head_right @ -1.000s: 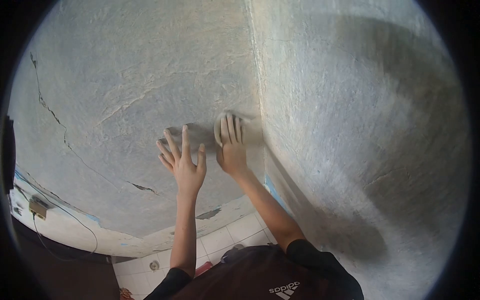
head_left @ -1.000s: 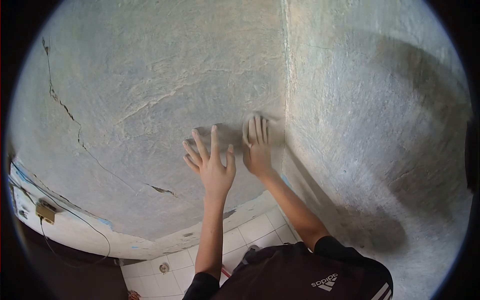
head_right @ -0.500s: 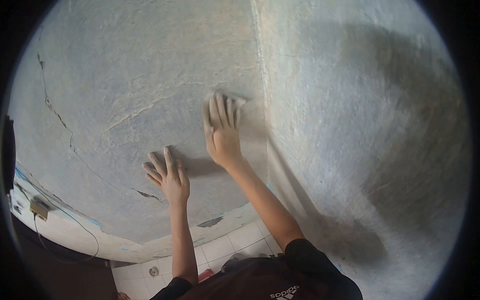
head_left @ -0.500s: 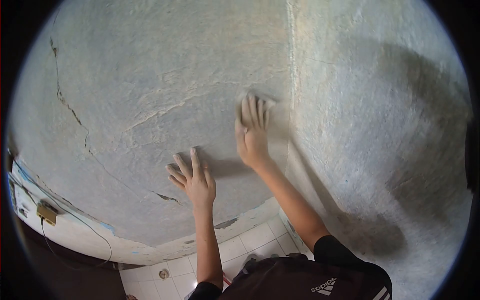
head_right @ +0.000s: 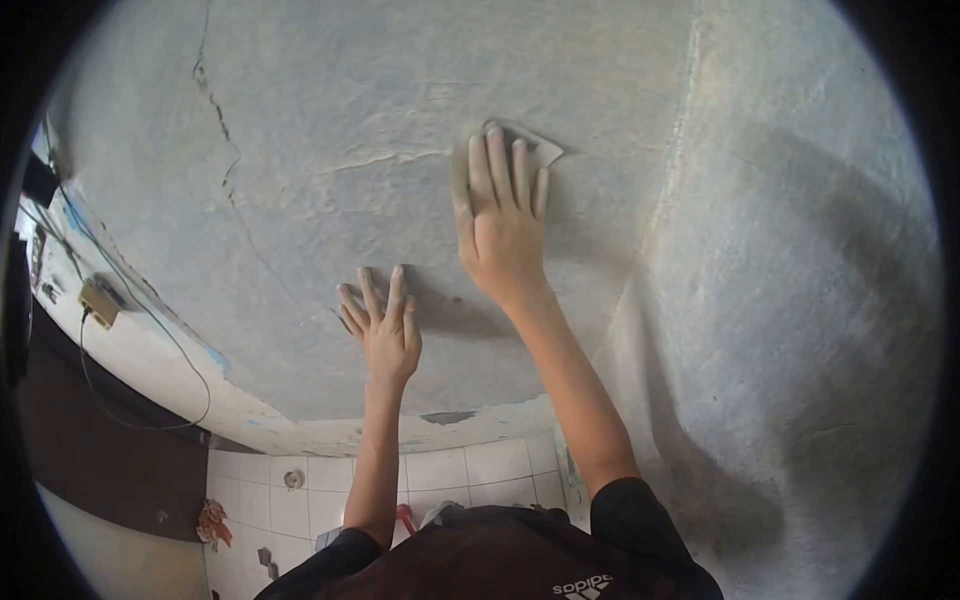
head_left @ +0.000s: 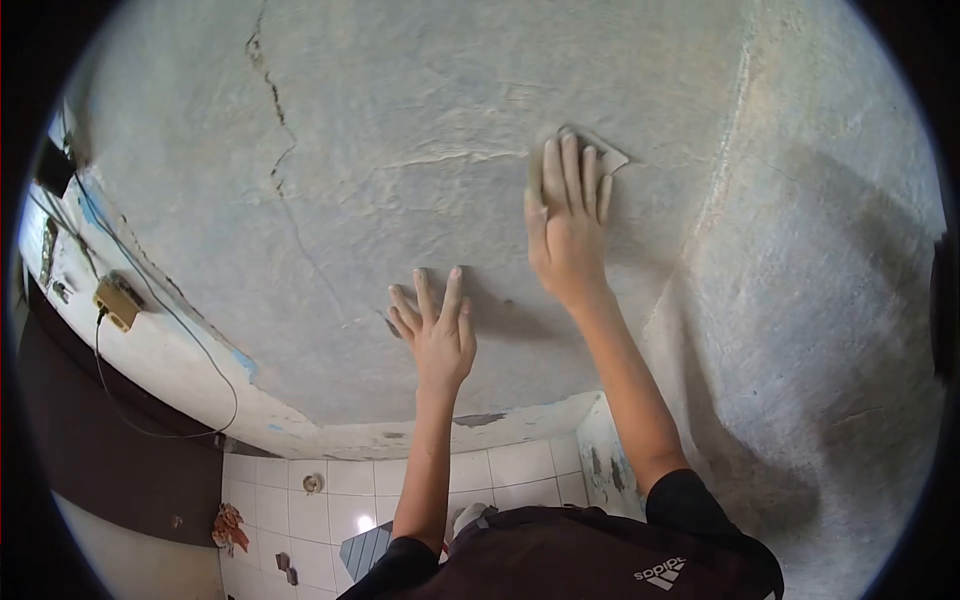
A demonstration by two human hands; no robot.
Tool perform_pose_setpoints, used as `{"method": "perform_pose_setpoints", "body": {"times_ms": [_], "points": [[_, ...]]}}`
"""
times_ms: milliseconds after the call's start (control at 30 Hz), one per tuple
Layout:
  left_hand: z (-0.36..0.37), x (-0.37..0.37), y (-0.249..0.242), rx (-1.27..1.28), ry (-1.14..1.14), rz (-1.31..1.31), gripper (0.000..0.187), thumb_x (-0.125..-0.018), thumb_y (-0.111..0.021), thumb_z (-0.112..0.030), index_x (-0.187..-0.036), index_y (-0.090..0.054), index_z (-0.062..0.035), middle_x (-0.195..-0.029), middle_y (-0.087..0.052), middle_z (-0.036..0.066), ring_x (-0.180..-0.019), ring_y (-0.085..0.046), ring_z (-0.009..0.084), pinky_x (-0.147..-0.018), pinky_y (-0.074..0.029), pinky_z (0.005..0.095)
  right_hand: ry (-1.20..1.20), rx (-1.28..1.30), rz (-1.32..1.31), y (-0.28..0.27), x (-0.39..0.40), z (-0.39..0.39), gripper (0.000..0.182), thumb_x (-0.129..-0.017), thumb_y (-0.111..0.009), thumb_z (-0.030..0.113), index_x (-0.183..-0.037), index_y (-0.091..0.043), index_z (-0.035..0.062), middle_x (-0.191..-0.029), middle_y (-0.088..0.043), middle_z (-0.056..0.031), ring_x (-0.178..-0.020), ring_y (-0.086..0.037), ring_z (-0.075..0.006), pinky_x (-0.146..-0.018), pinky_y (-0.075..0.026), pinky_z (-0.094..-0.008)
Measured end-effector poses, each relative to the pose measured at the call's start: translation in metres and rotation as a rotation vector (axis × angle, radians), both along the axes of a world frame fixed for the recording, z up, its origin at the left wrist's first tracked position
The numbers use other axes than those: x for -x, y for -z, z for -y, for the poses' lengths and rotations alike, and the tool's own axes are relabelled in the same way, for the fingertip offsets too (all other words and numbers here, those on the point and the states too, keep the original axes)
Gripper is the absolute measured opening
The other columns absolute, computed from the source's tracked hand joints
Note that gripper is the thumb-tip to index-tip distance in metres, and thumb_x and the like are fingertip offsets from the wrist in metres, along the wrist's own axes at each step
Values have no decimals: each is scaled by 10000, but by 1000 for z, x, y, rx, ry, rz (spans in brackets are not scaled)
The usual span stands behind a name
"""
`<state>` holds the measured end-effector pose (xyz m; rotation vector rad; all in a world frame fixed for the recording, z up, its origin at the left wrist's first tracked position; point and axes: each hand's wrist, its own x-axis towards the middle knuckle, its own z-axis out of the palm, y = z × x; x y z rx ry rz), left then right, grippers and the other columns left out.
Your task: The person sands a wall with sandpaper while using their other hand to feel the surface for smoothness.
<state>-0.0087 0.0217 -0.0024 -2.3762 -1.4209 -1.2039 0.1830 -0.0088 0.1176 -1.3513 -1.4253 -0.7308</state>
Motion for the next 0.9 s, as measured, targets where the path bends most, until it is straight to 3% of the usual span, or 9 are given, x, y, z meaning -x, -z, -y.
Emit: {"method": "perform_pose_setpoints", "body": {"times_ms": [167, 267, 333, 433, 633, 667, 833, 900], "points": [[-7, 29, -11, -8, -16, 39, 498, -1091, -376, -357, -1572, -420, -236, -1696, -133, 198, -1541, 34, 500, -1192, -8, 657, -47, 228, 202, 96, 47, -4, 694, -949, -526, 186, -1595, -307, 60, -1649, -311, -145, -1514, -259, -406, -1226, -113, -613], [-20, 61, -16, -23, -33, 6, 509, -1093, -368, -365, -1582, -398, -227, -1701, -124, 187, -1546, 35, 486, -1191, -9, 659, 18, 193, 167, 63, 54, -7, 699, -942, -543, 184, -1591, -316, 60, -1646, -321, -136, -1514, -267, -392, -1223, -132, -616], [-25, 84, -25, -45, -10, 107, 495, -1084, -392, -376, -1558, -444, -245, -1685, -193, 193, -1540, 9, 507, -1170, -11, 693, 20, 158, 129, 24, 61, -13, 702, -936, -553, 189, -1587, -325, 58, -1645, -325, -141, -1516, -263, -399, -1219, -140, -620], [-30, 116, -34, -26, -31, 114, 504, -1080, -400, -367, -1565, -431, -236, -1692, -170, 187, -1541, 13, 503, -1168, -11, 695, 5, -40, 46, 6, 82, -28, 657, -962, -535, 170, -1580, -343, 58, -1641, -333, -149, -1524, -244, -414, -1219, -107, -626], [-46, 175, -24, 7, -21, 111, 506, -1072, -423, -354, -1565, -431, -239, -1697, -161, 178, -1545, 19, 493, -1171, -13, 688, 4, 194, 121, 126, 139, -32, 651, -953, -527, 161, -1573, -359, 53, -1631, -338, -179, -1517, -252, -432, -1227, -117, -622], [-49, 185, -24, 18, -32, 79, 508, -1071, -429, -354, -1566, -429, -240, -1697, -160, 175, -1546, 21, 489, -1173, -13, 685, 4, 194, 129, 125, 135, -36, 651, -953, -527, 161, -1573, -359, 53, -1631, -338, -179, -1517, -252, -432, -1227, -117, -622], [-53, 222, -24, 36, -36, 53, 506, -1072, -432, -356, -1565, -430, -248, -1698, -159, 171, -1548, 17, 482, -1181, -19, 674, 38, -15, 68, 17, 142, -50, 641, -967, -486, 179, -1575, -343, 37, -1638, -314, -194, -1518, -231, -450, -1237, -94, -619], [-55, 229, -23, 48, -3, 77, 506, -1073, -432, -356, -1567, -427, -247, -1697, -163, 172, -1547, 17, 483, -1182, -20, 675, 41, -65, 34, 16, 160, -57, 644, -966, -496, 179, -1575, -342, 34, -1639, -311, -195, -1518, -227, -453, -1237, -92, -622]]}}
